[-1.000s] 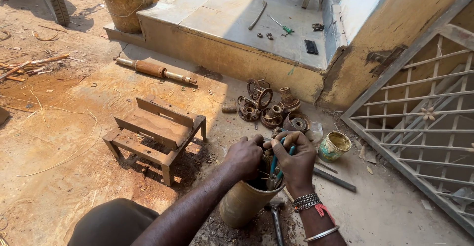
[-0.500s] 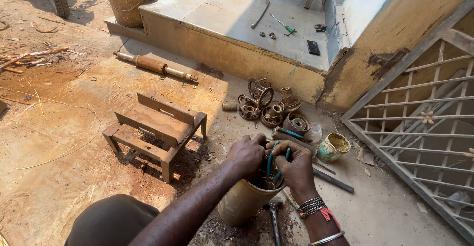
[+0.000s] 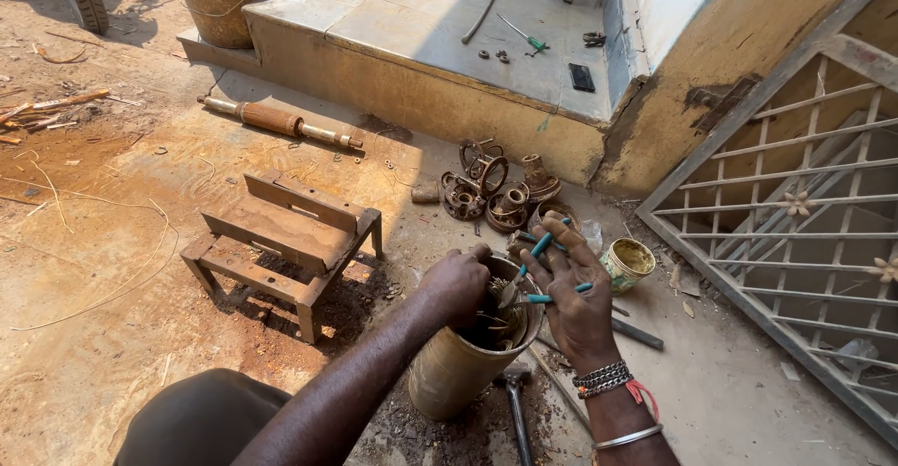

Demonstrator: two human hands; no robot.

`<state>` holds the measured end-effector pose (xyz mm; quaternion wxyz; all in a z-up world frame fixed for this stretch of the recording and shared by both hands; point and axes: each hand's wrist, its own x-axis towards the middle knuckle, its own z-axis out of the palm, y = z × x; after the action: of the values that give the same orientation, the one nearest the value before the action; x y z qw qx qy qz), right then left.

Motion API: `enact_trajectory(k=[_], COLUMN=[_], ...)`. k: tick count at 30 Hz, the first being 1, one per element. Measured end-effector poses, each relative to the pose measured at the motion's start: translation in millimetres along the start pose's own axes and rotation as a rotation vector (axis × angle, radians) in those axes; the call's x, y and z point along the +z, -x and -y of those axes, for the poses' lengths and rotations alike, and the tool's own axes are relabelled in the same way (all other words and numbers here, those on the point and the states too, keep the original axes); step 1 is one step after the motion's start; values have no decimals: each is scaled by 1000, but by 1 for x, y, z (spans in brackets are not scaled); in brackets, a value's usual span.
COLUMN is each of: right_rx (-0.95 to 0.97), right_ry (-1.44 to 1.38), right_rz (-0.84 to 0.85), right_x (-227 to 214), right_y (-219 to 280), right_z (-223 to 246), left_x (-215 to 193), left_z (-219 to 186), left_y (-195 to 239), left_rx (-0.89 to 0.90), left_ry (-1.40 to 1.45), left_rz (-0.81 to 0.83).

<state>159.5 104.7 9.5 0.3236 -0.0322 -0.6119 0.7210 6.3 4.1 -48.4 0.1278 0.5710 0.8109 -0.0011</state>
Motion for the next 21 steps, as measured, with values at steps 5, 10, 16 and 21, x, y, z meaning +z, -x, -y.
enact_trajectory(k=[5,10,16,21], right_rx=[36,1,51,59], right_ry=[-58,60,51,-75], right_rz=[100,70,-19,-8], right_x=[6,6,2,0], right_y=[4,5,1,1], right_z=[-27,-35,-30,-30], left_x=[-6,-2,-5,-10], left_z=[2,3,2,0], left_y=[-1,0,0,5], left_rx=[32,54,65,49], left_ry=[-33,-26,-50,-15], left_rz=[22,-8,48,20])
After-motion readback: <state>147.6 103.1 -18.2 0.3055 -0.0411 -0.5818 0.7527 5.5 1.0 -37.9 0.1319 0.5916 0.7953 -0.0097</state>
